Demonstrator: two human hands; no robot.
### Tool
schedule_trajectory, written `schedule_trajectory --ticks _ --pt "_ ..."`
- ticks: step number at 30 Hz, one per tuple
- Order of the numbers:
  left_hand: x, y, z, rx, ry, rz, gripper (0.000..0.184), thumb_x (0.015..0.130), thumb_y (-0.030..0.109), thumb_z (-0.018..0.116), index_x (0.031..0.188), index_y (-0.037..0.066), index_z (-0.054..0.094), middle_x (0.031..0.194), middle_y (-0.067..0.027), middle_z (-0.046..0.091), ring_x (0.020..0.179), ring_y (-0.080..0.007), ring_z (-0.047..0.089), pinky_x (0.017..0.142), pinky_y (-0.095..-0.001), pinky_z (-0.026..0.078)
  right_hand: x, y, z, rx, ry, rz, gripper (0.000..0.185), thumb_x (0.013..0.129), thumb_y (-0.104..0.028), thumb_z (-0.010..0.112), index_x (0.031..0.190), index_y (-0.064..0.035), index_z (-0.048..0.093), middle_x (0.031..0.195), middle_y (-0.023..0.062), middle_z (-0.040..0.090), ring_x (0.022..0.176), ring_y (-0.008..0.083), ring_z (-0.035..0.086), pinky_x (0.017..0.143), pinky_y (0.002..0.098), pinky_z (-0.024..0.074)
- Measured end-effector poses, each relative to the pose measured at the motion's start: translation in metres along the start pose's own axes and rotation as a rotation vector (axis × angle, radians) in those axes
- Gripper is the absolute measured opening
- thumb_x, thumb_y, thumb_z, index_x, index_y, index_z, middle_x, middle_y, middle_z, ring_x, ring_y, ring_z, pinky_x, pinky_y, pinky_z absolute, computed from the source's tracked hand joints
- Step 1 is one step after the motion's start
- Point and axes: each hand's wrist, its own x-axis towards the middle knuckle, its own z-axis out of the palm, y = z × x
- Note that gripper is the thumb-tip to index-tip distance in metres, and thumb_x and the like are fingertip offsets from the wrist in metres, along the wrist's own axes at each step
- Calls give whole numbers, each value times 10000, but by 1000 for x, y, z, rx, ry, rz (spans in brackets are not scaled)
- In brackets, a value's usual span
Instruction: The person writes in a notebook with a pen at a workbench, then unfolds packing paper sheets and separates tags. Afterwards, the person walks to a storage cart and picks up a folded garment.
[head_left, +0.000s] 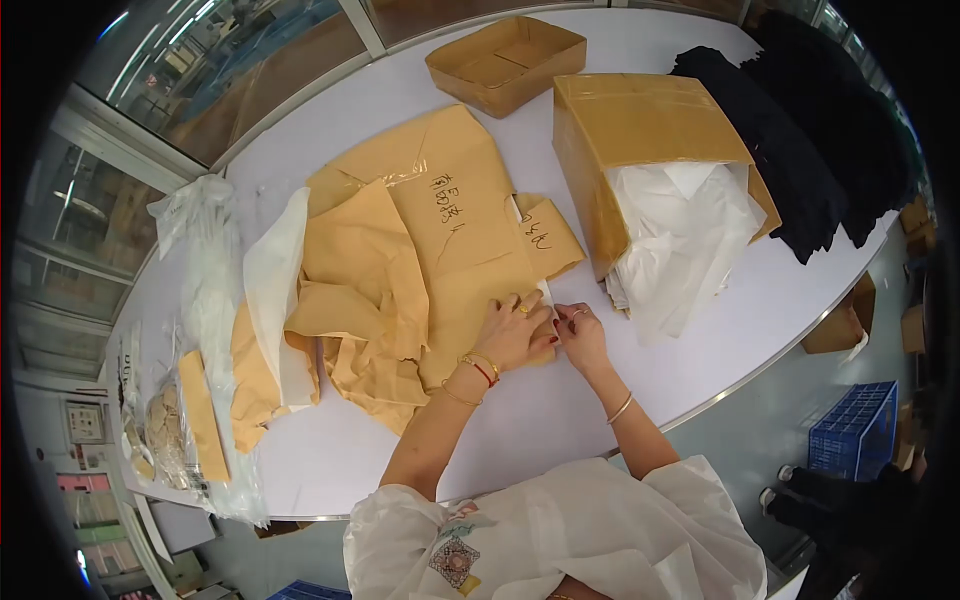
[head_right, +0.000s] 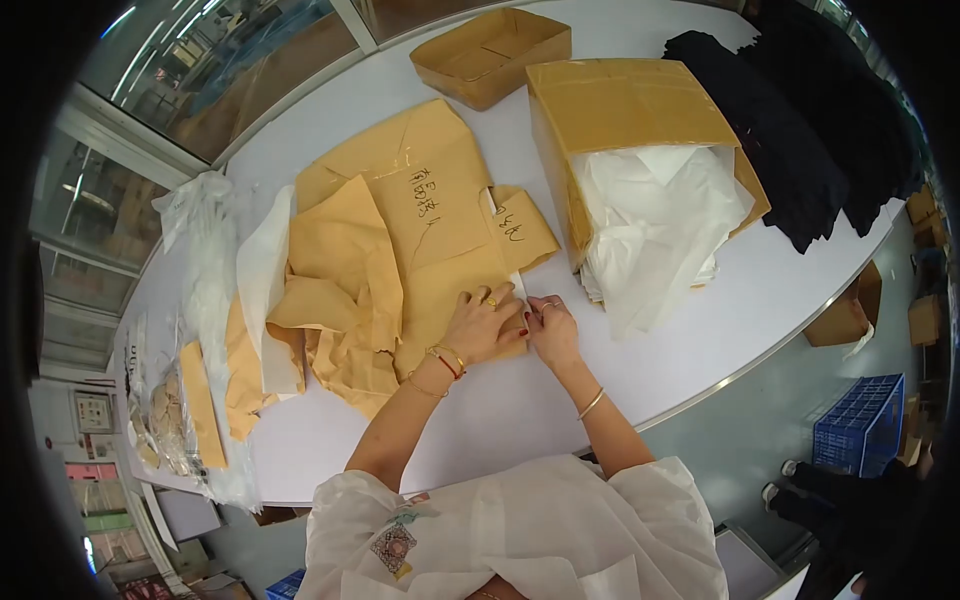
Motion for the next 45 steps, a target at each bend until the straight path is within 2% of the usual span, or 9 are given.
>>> schedule_trajectory --ticks 4,11,15,18,23,29,34,38,45 --pt "10 -18 -4 82 20 226 230 835 279 597 842 65 680 1106 -95 605 906 -255 561 889 -352 390 16 11 7 -298 84 -310 326 800 -7 607 1121 47 611 792 61 596 629 121 527 601 248 468" --pt "-30 -12 -56 306 -544 -230 188 761 181 637 862 29 684 891 -114 660 712 -199 555 861 -337 373 19 -17 2 -186 -93 -31 317 792 -8 613 1105 47 617 838 69 618 648 116 531 596 243 457" --pt "-45 -2 -25 394 -3 -42 297 713 142 703 961 8 612 922 -134 595 756 -248 573 772 -310 432 26 -48 -2 -139 -196 88 298 811 -23 604 1102 42 619 880 73 625 680 119 543 618 243 470" --pt "-34 12 -17 -320 -185 -328 505 725 207 748 1140 6 544 1029 -150 571 809 -301 584 764 -367 471 25 -61 -8 72 -330 282 265 861 -64 583 1106 32 618 925 78 628 719 126 562 655 249 495" --pt "-29 -11 -10 -633 -90 -503 338 750 155 711 1000 -34 585 908 -166 603 762 -311 578 694 -368 481 31 -42 -2 524 -498 77 294 935 -153 535 1168 21 578 957 92 624 752 146 589 708 261 526" --pt "-35 -27 -10 -719 -174 -609 340 754 165 705 999 -45 599 844 -145 626 717 -280 576 678 -351 482 38 -25 -2 573 -378 177 369 968 -206 501 1259 21 505 1015 115 616 828 170 613 757 277 539" --pt "-36 -13 10 -447 170 -371 335 776 188 684 1001 -50 610 840 -119 628 724 -261 583 672 -341 481 38 -28 -4 674 -384 260 407 958 -192 515 1296 28 462 1045 132 610 863 184 623 771 288 544" --pt "-37 -25 -15 -681 -140 -479 343 806 230 662 1028 -28 617 970 -112 620 759 -264 588 683 -340 483 39 -28 -9 674 -451 240 417 952 -199 530 1290 36 465 1054 138 611 883 199 633 787 305 547" --pt "-30 1 7 -387 32 -450 427 795 242 710 1111 -24 602 1113 -130 590 842 -260 588 734 -321 479 39 -37 -6 623 -464 240 483 932 -247 572 1289 44 426 1038 163 617 831 208 652 733 296 563"
